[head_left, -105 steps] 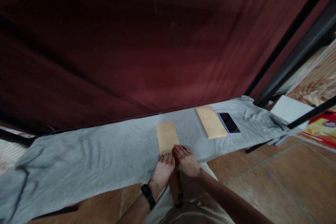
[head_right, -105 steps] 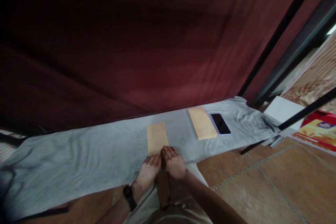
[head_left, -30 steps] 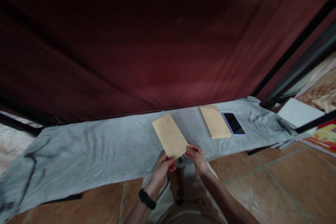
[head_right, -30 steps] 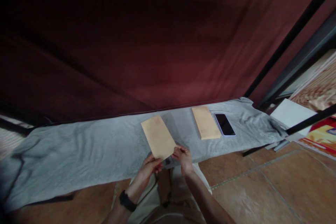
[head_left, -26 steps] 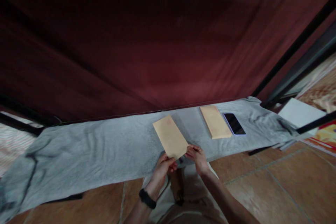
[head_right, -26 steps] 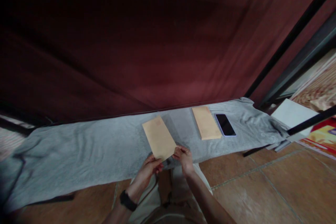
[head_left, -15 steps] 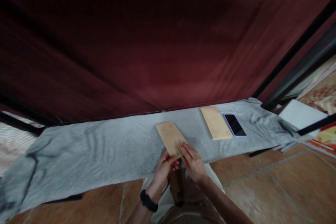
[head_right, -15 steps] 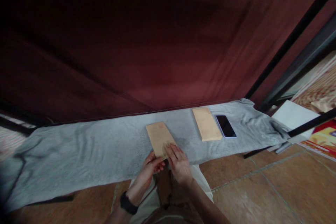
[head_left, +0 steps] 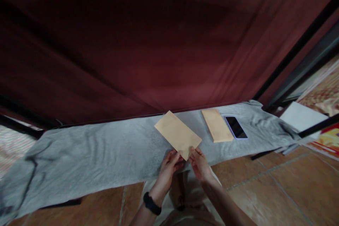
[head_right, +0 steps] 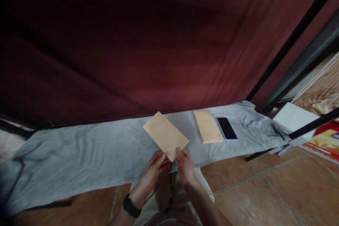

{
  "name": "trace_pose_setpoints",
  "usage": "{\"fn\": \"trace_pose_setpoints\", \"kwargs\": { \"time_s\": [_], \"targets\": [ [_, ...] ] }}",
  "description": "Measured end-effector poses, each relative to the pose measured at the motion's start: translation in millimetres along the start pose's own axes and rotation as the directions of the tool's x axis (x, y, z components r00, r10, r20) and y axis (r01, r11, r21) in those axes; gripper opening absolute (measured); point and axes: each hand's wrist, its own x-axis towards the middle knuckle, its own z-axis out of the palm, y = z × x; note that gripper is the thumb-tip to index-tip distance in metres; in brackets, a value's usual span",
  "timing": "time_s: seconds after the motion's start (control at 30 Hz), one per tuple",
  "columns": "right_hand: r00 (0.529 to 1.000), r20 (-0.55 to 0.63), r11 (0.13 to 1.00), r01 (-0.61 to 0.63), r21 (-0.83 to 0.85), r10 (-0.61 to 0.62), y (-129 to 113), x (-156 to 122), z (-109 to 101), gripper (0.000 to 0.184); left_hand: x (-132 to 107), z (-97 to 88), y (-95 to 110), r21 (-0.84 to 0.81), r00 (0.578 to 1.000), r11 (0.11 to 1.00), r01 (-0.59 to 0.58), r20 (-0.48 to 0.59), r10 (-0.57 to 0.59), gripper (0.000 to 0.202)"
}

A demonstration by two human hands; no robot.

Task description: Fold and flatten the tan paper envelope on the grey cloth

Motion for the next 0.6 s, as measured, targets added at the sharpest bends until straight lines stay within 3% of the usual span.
{"fn": "trace_pose_setpoints", "kwargs": {
  "time_s": [0.1,0.2,0.3,0.47,0.6],
  "targets": [
    [0.999,-0.003,0.998,-0.041,0.040,0.041,16,-8,6,0.039,1,9.1,-10,0.030,1.000,1.000,0.001,0.001,-0.001,0.052],
    [0.998,-0.017,0.997,-0.059,0.053,0.060,30,-11,9,0.041,5,9.6,-19,0.073,0.996,0.997,-0.040,-0.073,0.045,0.047],
    [0.996,-0.050,0.995,-0.064,0.076,0.068,37,-8,5,0.041,12,1.1,-23,0.121,0.989,0.990,-0.077,-0.114,0.091,0.041],
    [0.990,-0.114,0.997,-0.079,0.003,0.079,38,2,-11,0.041,22,-17.4,-21,0.193,0.996,0.981,-0.004,-0.082,0.021,0.043],
    [0.985,-0.158,0.994,-0.080,-0.073,0.068,35,15,-25,0.046,28,-28.7,-13,0.266,0.994,0.964,-0.014,-0.103,0.043,0.042]
  ]
}}
